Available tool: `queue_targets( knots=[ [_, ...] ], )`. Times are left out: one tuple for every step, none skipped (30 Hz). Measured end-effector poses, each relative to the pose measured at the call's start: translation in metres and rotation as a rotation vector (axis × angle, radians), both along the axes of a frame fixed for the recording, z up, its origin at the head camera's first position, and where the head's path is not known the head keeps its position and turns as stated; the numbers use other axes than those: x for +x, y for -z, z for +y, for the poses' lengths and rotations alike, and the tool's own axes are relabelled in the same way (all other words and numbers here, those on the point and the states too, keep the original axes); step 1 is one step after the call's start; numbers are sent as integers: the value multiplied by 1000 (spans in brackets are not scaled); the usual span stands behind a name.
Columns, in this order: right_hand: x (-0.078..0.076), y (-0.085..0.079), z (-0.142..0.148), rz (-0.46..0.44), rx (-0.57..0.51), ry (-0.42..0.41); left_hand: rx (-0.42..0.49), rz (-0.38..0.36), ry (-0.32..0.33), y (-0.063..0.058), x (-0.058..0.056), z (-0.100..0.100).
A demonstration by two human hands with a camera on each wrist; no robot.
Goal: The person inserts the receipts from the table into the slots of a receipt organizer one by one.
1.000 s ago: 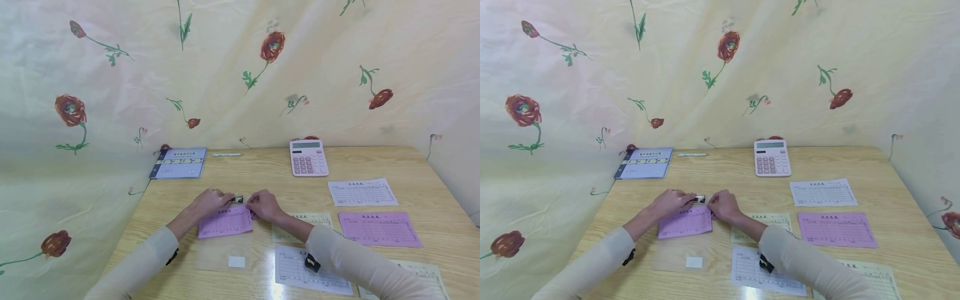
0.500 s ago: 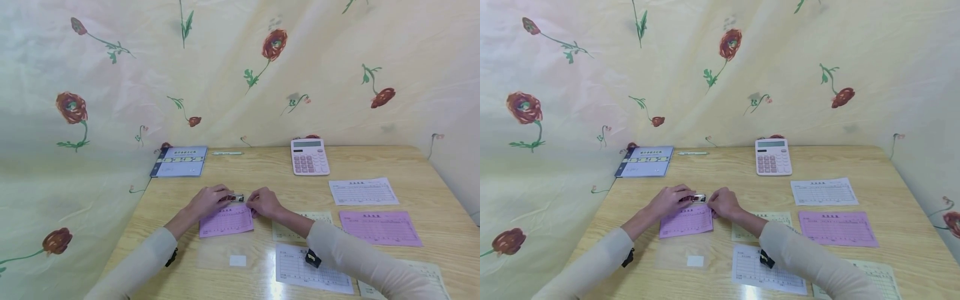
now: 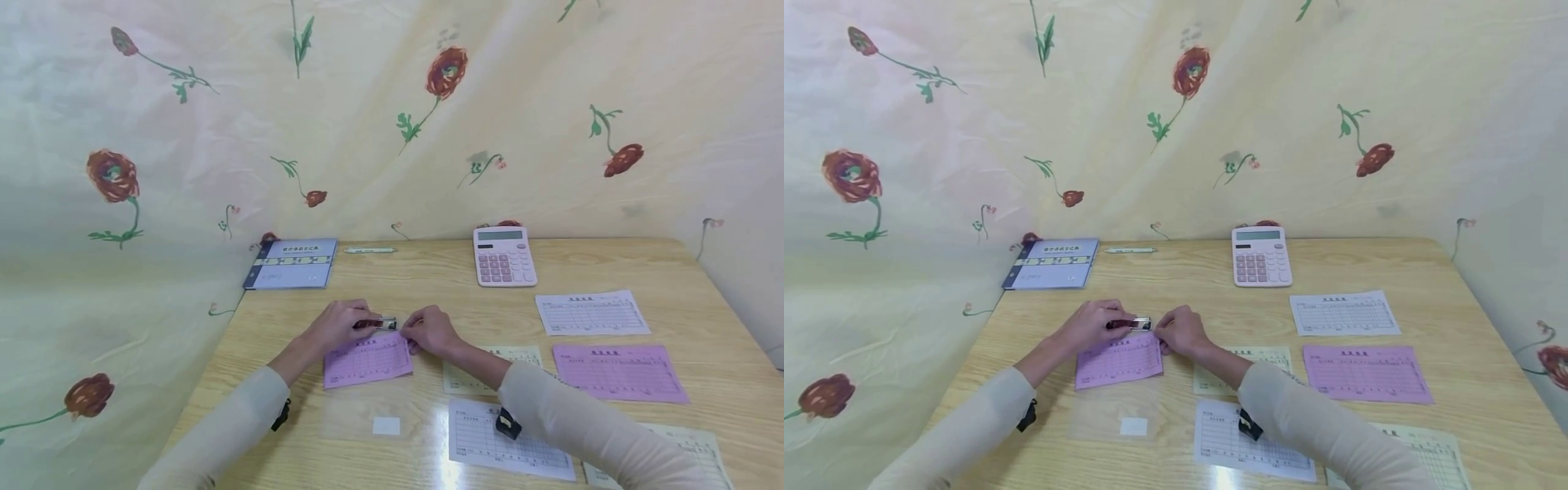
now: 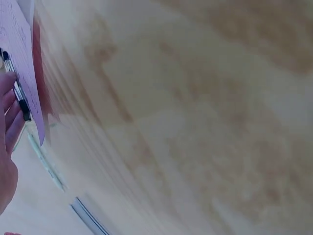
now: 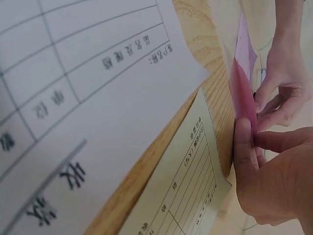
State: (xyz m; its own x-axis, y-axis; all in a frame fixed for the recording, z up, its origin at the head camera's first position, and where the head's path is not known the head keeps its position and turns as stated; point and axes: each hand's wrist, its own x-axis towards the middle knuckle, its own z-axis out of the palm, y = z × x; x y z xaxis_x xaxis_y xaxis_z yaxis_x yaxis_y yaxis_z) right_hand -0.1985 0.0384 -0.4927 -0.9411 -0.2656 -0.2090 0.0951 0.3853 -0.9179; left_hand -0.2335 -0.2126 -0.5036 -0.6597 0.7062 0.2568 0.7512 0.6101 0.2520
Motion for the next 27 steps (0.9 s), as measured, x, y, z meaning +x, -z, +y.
queue_targets(
  knots=[
    [0, 0, 0, -1, 0, 0, -2, 5, 14, 0, -1, 0],
    [0, 0, -1, -1, 1, -2, -12, 22, 31, 0, -2, -1],
    [0, 0, -1, -4, -1, -3, -30, 50, 51, 0, -2, -1],
    [1, 0, -1, -6, -4, -4, -53, 82, 70, 0, -3, -1],
    [1, 0, -1, -7, -4, -5, -73, 118, 92, 0, -4, -2],
    [1, 0, -1, -9, -4, -5, -91, 160, 114, 0, -4, -2],
    [1, 0, -1, -8, -3, -8, -112, 206, 136, 0, -4, -2],
    [1, 0, -2, -8, -5, -10, -131, 248, 153, 0, -5, -2],
    [1, 0, -2, -8, -4, -11, -143, 280, 166, 0, -5, -2],
    [1, 0, -2, -4, 0, -10, -151, 301, 173, 0, -4, -3],
    [1, 0, -2, 0, 4, -9, -157, 315, 178, 0, -4, -3],
    [1, -1, -2, 3, 6, -7, -165, 322, 180, -1, -3, -3],
    [1, -1, -2, 7, 8, -6, -173, 326, 181, -1, -2, -3],
    [1, -1, -2, 9, 12, -3, -179, 322, 179, -1, -1, -3],
    [1, -1, -1, 12, 15, 0, -185, 316, 175, -2, 0, -3],
    [1, -1, -1, 17, 17, 3, -189, 306, 169, -2, 1, -3],
    [1, -1, -1, 18, 15, 4, -192, 293, 162, -2, 2, -3],
    [1, -1, -1, 21, 15, 6, -195, 280, 153, -2, 3, -2],
    [1, -1, -1, 25, 14, 7, -194, 270, 143, -2, 3, -2],
    [1, -1, -1, 32, 14, 7, -191, 257, 134, -1, 4, -2],
    [1, -1, -1, 32, 12, 8, -190, 248, 125, -1, 4, -1],
    [0, 0, -1, 32, 12, 10, -186, 240, 118, -1, 4, -1],
    [0, 1, -2, 31, 12, 13, -182, 236, 112, 0, 5, -1],
    [-1, 1, -2, 32, 16, 15, -178, 235, 108, 0, 5, -1],
    [-1, 2, -2, 31, 21, 19, -173, 237, 106, 1, 5, -1],
    [-2, 3, -3, 29, 25, 24, -167, 239, 106, 1, 5, -1],
    [-3, 3, -4, 22, 29, 30, -162, 246, 107, 1, 5, -1]
  ],
)
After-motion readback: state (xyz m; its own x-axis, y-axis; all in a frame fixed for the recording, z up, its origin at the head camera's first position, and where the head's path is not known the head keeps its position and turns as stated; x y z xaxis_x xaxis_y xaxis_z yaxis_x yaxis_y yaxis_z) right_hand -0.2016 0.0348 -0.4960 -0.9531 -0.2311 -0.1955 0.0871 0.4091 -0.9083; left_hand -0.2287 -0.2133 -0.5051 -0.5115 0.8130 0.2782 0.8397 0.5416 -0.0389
